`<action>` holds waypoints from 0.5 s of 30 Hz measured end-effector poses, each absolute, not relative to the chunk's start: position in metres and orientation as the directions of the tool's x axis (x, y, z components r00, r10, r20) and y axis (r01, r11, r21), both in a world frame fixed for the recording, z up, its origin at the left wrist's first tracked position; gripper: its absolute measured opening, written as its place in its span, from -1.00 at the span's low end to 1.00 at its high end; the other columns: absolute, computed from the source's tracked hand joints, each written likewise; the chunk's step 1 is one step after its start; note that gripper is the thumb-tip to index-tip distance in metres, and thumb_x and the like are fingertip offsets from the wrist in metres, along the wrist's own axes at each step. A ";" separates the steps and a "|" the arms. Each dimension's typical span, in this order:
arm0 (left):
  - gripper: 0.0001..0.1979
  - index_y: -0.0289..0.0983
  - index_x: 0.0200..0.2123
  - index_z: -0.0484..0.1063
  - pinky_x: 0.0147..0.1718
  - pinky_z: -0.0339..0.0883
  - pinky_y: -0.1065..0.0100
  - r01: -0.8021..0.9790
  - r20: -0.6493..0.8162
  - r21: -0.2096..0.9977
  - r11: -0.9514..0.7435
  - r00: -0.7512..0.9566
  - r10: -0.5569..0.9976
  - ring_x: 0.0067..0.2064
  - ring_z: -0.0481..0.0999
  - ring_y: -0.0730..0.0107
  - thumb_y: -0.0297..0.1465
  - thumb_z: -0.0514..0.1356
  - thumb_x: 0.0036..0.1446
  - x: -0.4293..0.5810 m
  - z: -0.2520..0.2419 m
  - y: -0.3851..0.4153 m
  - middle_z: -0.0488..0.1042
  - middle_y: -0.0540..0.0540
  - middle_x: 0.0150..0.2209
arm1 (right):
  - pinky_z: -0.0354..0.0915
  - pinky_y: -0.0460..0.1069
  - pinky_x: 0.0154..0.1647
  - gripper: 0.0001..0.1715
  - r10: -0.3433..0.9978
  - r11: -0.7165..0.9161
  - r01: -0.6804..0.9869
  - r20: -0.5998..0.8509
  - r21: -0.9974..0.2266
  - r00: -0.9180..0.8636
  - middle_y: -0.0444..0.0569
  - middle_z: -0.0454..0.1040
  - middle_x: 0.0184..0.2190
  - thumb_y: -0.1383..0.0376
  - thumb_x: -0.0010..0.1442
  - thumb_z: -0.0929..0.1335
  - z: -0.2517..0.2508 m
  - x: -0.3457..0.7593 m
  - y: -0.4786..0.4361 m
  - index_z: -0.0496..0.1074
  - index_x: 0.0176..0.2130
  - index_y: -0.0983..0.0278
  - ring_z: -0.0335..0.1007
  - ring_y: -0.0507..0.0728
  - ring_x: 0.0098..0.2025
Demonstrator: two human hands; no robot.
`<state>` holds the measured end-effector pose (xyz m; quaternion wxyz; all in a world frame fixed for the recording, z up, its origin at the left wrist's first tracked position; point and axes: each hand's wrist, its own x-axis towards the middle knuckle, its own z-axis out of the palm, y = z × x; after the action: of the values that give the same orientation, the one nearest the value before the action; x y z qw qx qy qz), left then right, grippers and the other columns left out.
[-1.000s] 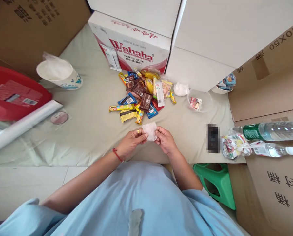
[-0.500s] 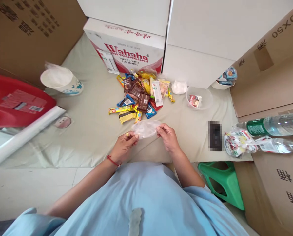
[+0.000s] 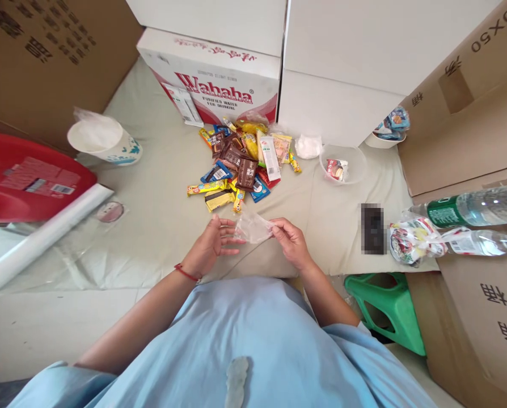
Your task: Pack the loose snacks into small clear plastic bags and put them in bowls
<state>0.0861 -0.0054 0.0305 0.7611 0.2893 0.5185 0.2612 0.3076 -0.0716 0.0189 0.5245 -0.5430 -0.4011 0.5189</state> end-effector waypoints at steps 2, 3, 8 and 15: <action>-0.33 -0.21 -0.10 0.41 -0.35 0.50 0.27 -0.120 -0.663 0.668 0.735 0.354 0.660 -0.22 0.63 0.25 0.22 0.30 -0.01 0.095 0.030 -0.007 0.57 -0.11 -0.18 | 0.38 0.08 0.04 -0.60 0.990 -0.076 -0.020 -0.078 -0.997 0.117 -0.01 0.52 -0.13 -0.11 0.24 0.42 0.021 0.303 -0.072 0.57 -0.25 0.15 0.44 0.17 -0.07; -0.38 -0.23 -0.15 0.42 -0.31 0.51 0.27 -0.137 -0.660 0.661 0.738 0.363 0.658 -0.23 0.62 0.28 0.13 0.40 -0.06 0.099 0.029 -0.009 0.57 -0.08 -0.21 | 0.37 0.08 0.05 -0.60 0.990 -0.068 -0.030 -0.071 -0.997 0.120 0.00 0.53 -0.12 -0.10 0.24 0.43 0.021 0.302 -0.072 0.57 -0.25 0.15 0.44 0.17 -0.05; -0.54 -0.27 -0.41 0.40 -0.08 0.46 0.26 -0.272 -0.591 0.687 0.674 0.331 0.736 -0.18 0.61 0.34 -0.26 0.57 -0.26 0.100 0.015 -0.015 0.60 -0.04 -0.27 | 0.46 0.01 -0.18 -0.53 0.896 -0.261 -0.404 -0.376 -0.877 0.237 -0.07 0.52 -0.29 -0.11 0.05 0.54 0.008 0.303 -0.072 0.46 -0.30 0.18 0.46 0.08 -0.28; -0.59 -0.26 -0.43 0.44 0.05 0.38 0.17 -0.219 -0.450 0.832 0.510 0.271 0.851 0.02 0.60 0.16 -0.15 0.51 -0.15 0.092 0.006 -0.024 0.64 -0.18 -0.12 | 0.22 -0.10 -0.52 -0.48 0.829 -0.327 -0.022 -0.298 -0.945 0.473 -0.12 0.45 -0.40 -0.19 0.21 0.40 -0.002 0.323 -0.093 0.43 -0.26 0.20 0.28 0.02 -0.47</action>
<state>0.0918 -0.0237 0.0062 0.7255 0.3304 0.4781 0.3687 0.3225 -0.0925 -0.0024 0.5023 -0.6957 -0.2901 0.4237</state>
